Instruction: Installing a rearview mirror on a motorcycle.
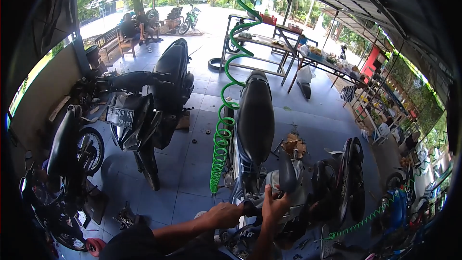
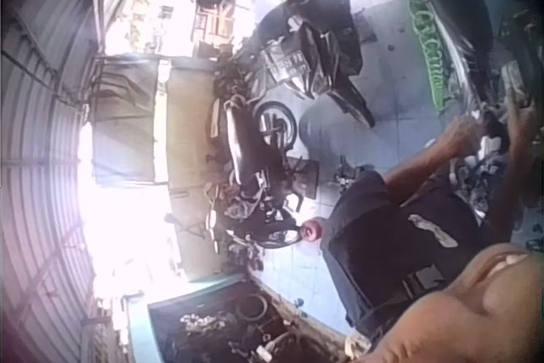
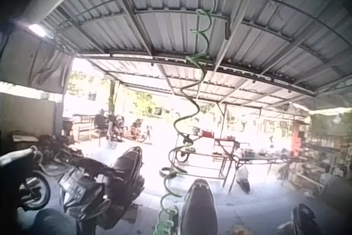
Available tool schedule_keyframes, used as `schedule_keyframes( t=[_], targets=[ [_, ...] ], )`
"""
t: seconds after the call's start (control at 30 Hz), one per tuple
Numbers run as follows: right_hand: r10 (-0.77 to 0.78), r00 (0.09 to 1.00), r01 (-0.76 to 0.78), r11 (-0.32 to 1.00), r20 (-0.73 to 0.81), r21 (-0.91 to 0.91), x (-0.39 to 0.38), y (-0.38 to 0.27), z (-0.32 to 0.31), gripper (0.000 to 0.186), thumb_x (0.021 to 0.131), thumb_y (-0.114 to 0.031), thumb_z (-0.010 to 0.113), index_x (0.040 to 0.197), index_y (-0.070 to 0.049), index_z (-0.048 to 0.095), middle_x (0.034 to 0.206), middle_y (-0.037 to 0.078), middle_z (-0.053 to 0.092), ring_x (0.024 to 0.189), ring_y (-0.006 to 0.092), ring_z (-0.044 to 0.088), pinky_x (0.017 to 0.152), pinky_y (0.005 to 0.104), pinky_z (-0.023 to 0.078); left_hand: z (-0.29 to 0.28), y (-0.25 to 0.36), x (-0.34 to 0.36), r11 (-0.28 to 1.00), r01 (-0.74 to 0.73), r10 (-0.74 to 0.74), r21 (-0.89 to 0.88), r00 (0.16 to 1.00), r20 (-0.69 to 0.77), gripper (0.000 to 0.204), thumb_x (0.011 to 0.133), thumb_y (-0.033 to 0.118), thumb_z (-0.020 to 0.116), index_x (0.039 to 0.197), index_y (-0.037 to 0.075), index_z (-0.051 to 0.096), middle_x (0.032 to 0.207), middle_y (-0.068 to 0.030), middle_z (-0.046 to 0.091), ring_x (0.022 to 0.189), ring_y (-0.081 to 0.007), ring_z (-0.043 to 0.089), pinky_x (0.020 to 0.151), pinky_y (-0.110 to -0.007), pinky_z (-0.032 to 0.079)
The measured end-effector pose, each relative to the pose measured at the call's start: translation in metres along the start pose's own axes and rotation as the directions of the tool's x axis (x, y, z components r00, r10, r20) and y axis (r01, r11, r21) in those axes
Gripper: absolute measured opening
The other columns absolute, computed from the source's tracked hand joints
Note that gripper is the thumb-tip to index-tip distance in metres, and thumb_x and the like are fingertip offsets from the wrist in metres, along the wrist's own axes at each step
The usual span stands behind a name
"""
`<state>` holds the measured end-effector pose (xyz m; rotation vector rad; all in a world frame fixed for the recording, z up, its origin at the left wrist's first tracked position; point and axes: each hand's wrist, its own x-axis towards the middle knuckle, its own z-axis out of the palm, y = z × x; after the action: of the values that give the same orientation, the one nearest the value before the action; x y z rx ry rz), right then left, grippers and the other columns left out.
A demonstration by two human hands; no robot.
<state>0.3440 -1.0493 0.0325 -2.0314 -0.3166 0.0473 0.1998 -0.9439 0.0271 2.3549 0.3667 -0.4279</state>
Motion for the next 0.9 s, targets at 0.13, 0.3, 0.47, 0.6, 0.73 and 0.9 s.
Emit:
schedule_keyframes(
  t=[0.13,0.3,0.47,0.6,0.73,0.9],
  targets=[
    [-0.073,0.995,0.069,0.996,-0.066,-0.052,0.004,0.006,0.001,0.043,0.086,-0.032,0.084,0.104,0.003,0.068,0.100,0.016,0.072,0.086,0.0311,0.071,0.075,0.0418,0.056,0.002,0.002,-0.001,0.999,-0.031,0.031,-0.008,0.998,-0.048,0.047,0.091,0.022,0.074,0.125,-0.002,0.053,0.100,-0.0243,0.073,0.098,-0.0460,0.071,0.079,-0.055,0.056],
    [-0.356,0.889,0.365,0.931,0.289,0.025,0.006,-0.002,-0.016,0.030,0.080,-0.028,0.091,0.085,-0.002,0.077,0.073,0.006,0.074,0.064,0.0177,0.068,0.063,0.0350,0.053,-0.010,0.007,-0.007,1.000,-0.021,0.020,-0.020,0.999,-0.045,0.044,0.091,0.021,0.074,0.123,-0.002,0.053,0.098,-0.0241,0.074,0.094,-0.0457,0.072,0.076,-0.056,0.056],
    [-0.511,0.835,0.491,0.859,0.204,0.144,0.002,0.032,-0.007,0.024,0.079,-0.019,0.090,0.093,-0.005,0.077,0.070,0.008,0.071,0.058,0.0233,0.068,0.056,0.0364,0.051,-0.003,0.005,-0.003,1.000,-0.011,0.010,-0.007,0.998,-0.061,0.044,0.091,0.020,0.075,0.120,-0.002,0.052,0.095,-0.0246,0.074,0.093,-0.0465,0.072,0.075,-0.056,0.056],
    [-0.431,0.902,0.431,0.902,-0.020,-0.008,-0.020,0.012,0.008,0.020,0.078,-0.017,0.088,0.086,-0.005,0.073,0.071,0.008,0.067,0.065,0.0299,0.068,0.063,0.0395,0.053,-0.001,0.002,-0.002,0.999,-0.045,0.043,-0.019,0.996,-0.080,0.043,0.090,0.019,0.075,0.119,-0.003,0.052,0.094,-0.0255,0.073,0.092,-0.0475,0.071,0.075,-0.057,0.056],
    [-0.563,0.802,0.513,0.821,-0.202,-0.250,-0.033,0.003,0.018,0.025,0.080,-0.015,0.087,0.085,-0.003,0.066,0.084,0.012,0.065,0.081,0.0330,0.067,0.075,0.0412,0.052,0.005,-0.003,-0.001,0.992,-0.125,0.123,-0.008,0.982,-0.143,0.031,0.092,0.011,0.057,0.118,-0.005,0.053,0.085,-0.0261,0.072,0.081,-0.0473,0.072,0.068,-0.058,0.055],
    [-0.439,0.892,0.433,0.898,-0.107,-0.074,-0.037,0.049,0.023,0.026,0.089,-0.016,0.082,0.101,-0.003,0.063,0.091,0.012,0.065,0.085,0.0264,0.065,0.075,0.0379,0.051,0.000,-0.004,-0.013,0.983,-0.174,0.158,-0.058,0.966,-0.205,0.031,0.092,0.010,0.057,0.119,-0.004,0.052,0.085,-0.0268,0.072,0.081,-0.0479,0.072,0.070,-0.058,0.056]
  ],
)
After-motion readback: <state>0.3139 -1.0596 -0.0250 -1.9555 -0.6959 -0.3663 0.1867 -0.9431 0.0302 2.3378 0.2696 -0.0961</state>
